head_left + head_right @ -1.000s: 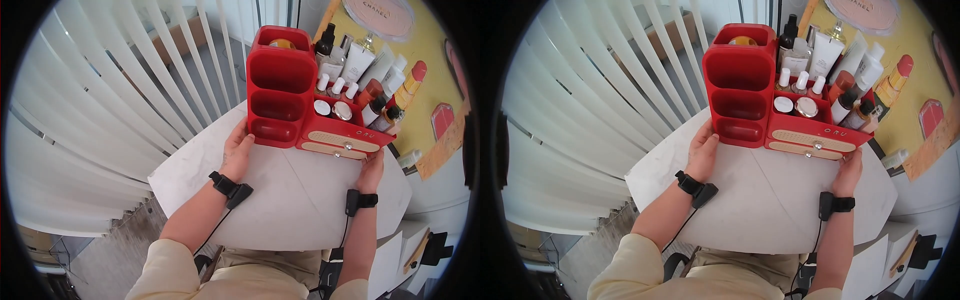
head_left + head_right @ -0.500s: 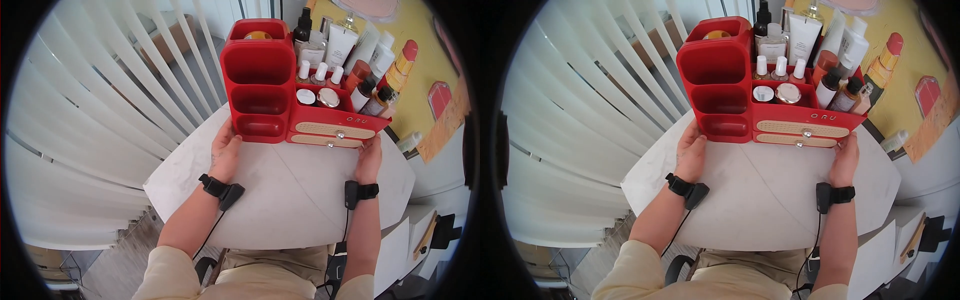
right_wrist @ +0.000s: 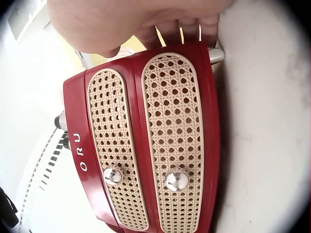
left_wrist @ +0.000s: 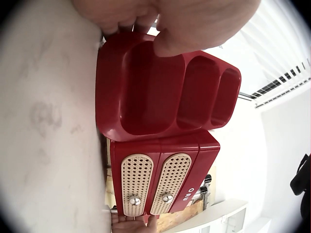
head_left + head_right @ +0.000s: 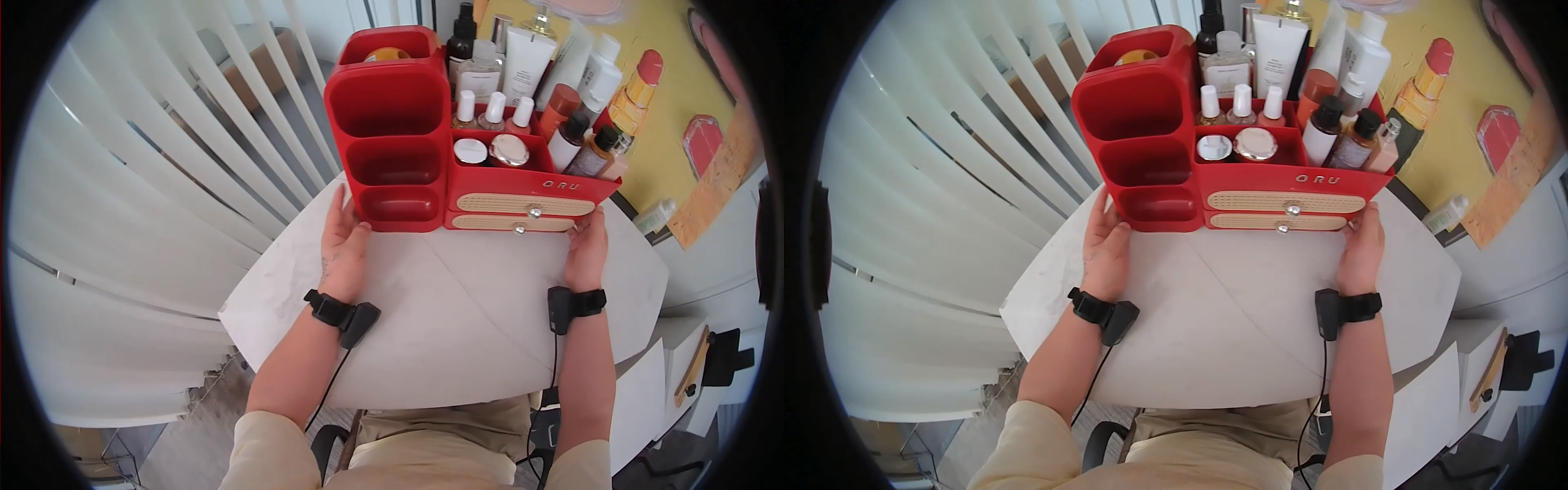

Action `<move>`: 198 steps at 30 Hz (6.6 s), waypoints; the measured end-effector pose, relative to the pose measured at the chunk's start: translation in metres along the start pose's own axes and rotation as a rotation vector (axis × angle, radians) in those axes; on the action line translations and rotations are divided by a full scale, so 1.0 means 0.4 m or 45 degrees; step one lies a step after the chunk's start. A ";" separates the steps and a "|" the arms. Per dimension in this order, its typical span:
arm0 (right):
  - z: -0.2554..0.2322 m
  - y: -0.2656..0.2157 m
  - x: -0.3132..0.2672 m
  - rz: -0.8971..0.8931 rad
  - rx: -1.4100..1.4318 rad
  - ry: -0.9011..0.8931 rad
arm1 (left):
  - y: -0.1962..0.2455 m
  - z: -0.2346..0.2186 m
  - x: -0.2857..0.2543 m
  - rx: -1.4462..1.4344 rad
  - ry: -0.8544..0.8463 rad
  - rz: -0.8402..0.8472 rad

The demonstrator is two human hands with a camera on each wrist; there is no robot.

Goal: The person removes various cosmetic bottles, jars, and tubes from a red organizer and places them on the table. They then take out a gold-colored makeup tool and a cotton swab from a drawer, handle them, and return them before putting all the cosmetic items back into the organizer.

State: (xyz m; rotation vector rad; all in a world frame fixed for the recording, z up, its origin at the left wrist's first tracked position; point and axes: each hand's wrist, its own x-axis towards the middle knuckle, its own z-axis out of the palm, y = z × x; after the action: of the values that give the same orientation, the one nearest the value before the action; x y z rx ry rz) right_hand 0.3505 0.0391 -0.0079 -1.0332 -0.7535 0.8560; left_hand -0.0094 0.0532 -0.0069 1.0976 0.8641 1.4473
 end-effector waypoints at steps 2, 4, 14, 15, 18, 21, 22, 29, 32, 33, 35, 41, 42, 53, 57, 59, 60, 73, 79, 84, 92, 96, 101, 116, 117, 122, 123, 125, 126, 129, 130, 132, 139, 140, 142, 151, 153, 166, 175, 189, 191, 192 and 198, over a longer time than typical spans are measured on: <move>0.008 -0.002 -0.004 -0.010 -0.015 -0.008 | 0.005 0.005 -0.004 -0.057 0.077 -0.017; 0.005 -0.002 -0.002 -0.007 -0.030 0.004 | 0.008 0.006 -0.005 -0.065 0.079 -0.022; 0.003 0.003 -0.002 0.007 -0.037 0.039 | 0.013 0.005 -0.006 0.004 0.027 -0.021; 0.008 0.001 -0.003 0.017 -0.034 0.052 | 0.015 0.005 -0.005 0.033 0.026 -0.035; 0.006 0.001 0.000 0.018 -0.050 0.057 | 0.019 0.006 -0.004 0.064 0.031 -0.045; 0.021 -0.005 -0.002 0.012 -0.023 0.124 | 0.019 0.010 -0.005 0.057 0.042 -0.043; 0.025 -0.007 -0.004 0.016 -0.021 0.121 | 0.021 0.010 -0.006 0.055 0.043 -0.042; -0.006 0.013 0.005 0.008 -0.025 0.032 | 0.017 0.009 -0.005 0.034 0.000 -0.010; -0.001 0.008 0.005 0.007 -0.025 0.036 | 0.023 0.012 -0.006 0.025 0.020 -0.045; 0.001 0.008 0.004 0.012 -0.020 0.047 | 0.021 0.010 -0.004 0.029 0.009 -0.034; 0.002 0.008 0.004 0.007 -0.026 0.048 | 0.020 0.007 -0.002 0.033 -0.007 -0.022; 0.009 0.002 -0.001 -0.002 -0.025 0.049 | 0.013 0.009 -0.006 -0.032 0.055 -0.018; 0.009 0.001 0.000 -0.002 -0.023 0.059 | 0.010 0.006 -0.006 -0.047 0.064 -0.015; 0.014 -0.009 -0.008 -0.003 -0.047 0.051 | 0.024 0.017 -0.011 0.050 0.000 0.007; 0.006 -0.003 -0.003 -0.002 -0.057 0.041 | 0.017 0.013 -0.007 0.015 -0.007 0.019; 0.000 0.003 0.000 -0.004 -0.071 0.046 | 0.016 0.015 -0.007 0.002 -0.014 0.022; -0.001 0.002 0.000 0.003 -0.085 0.040 | 0.017 0.015 -0.008 0.020 0.001 0.018; 0.014 -0.015 -0.007 0.047 -0.094 0.097 | 0.033 0.033 -0.012 -0.027 0.098 -0.028; 0.025 -0.023 -0.018 0.032 -0.084 0.109 | 0.030 0.021 -0.010 -0.007 0.038 0.002; 0.021 -0.017 -0.020 0.004 -0.086 0.086 | 0.018 0.011 -0.010 -0.033 0.049 0.029; 0.004 0.020 -0.016 -0.127 -0.279 0.007 | -0.054 -0.044 0.015 0.007 -0.001 0.203; 0.029 0.012 -0.012 0.044 -0.080 0.068 | -0.053 -0.040 0.007 0.001 0.025 0.217; 0.019 -0.012 -0.018 -0.033 -0.082 0.039 | -0.064 -0.057 0.030 0.584 0.216 0.185; 0.006 0.011 -0.009 -0.050 -0.115 0.083 | -0.007 0.013 -0.020 0.083 -0.006 0.159; 0.010 0.001 -0.014 0.004 -0.112 0.100 | -0.002 0.017 -0.022 0.067 -0.006 0.142; 0.017 -0.014 -0.019 -0.005 -0.107 0.078 | -0.017 0.003 -0.012 -0.080 -0.073 0.148; 0.019 -0.018 -0.022 -0.010 -0.118 0.077 | -0.014 0.005 -0.011 -0.056 -0.062 0.156; 0.011 -0.012 -0.020 -0.016 -0.121 0.053 | -0.005 0.009 -0.015 -0.010 -0.039 0.134; 0.007 -0.005 -0.013 -0.019 -0.112 0.036 | 0.001 0.015 -0.014 0.003 -0.018 0.133; 0.026 -0.029 -0.025 -0.012 -0.031 0.079 | 0.012 0.016 -0.016 -0.019 0.025 0.046; 0.030 -0.034 -0.025 0.000 -0.024 0.057 | 0.014 0.016 -0.017 -0.009 0.047 0.051; 0.029 -0.035 -0.025 0.021 -0.038 0.087 | 0.017 0.019 -0.016 0.006 0.047 0.013; 0.016 -0.021 -0.015 0.042 -0.049 0.069 | 0.021 0.020 -0.017 0.001 0.038 0.003; 0.016 -0.022 -0.012 0.047 -0.049 0.068 | 0.021 0.018 -0.014 0.003 0.041 0.000; 0.015 -0.019 -0.014 0.039 -0.061 0.066 | 0.015 0.013 -0.014 0.038 -0.011 0.006; 0.013 -0.022 -0.015 0.065 -0.090 0.065 | 0.012 0.013 -0.012 0.040 -0.016 0.003; 0.014 -0.021 -0.014 0.065 -0.086 0.070 | 0.014 0.014 -0.013 0.045 -0.015 -0.004; 0.027 -0.066 -0.067 -0.359 -0.105 0.202 | 0.024 0.023 -0.014 0.066 -0.020 -0.014; 0.106 -0.074 -0.131 0.177 -0.413 -0.533 | 0.029 0.031 -0.015 0.057 0.012 -0.027; 0.105 -0.088 -0.112 0.488 -0.584 -0.508 | 0.016 0.018 -0.012 0.047 -0.022 0.008; 0.100 -0.094 -0.115 0.483 -0.532 -0.526 | 0.015 0.019 -0.012 0.044 -0.020 0.012; 0.100 -0.096 -0.117 0.480 -0.447 -0.553 | 0.018 0.021 -0.013 0.043 -0.016 0.004; 0.107 -0.126 -0.127 0.548 -0.342 -0.616 | 0.025 0.021 -0.013 0.074 0.043 -0.043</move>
State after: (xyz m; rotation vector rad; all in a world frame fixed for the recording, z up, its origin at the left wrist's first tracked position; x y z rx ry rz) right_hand 0.3024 -0.0012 0.0470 -1.2692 -1.0940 1.4354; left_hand -0.0044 0.0460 0.0041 1.0991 0.9495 1.4242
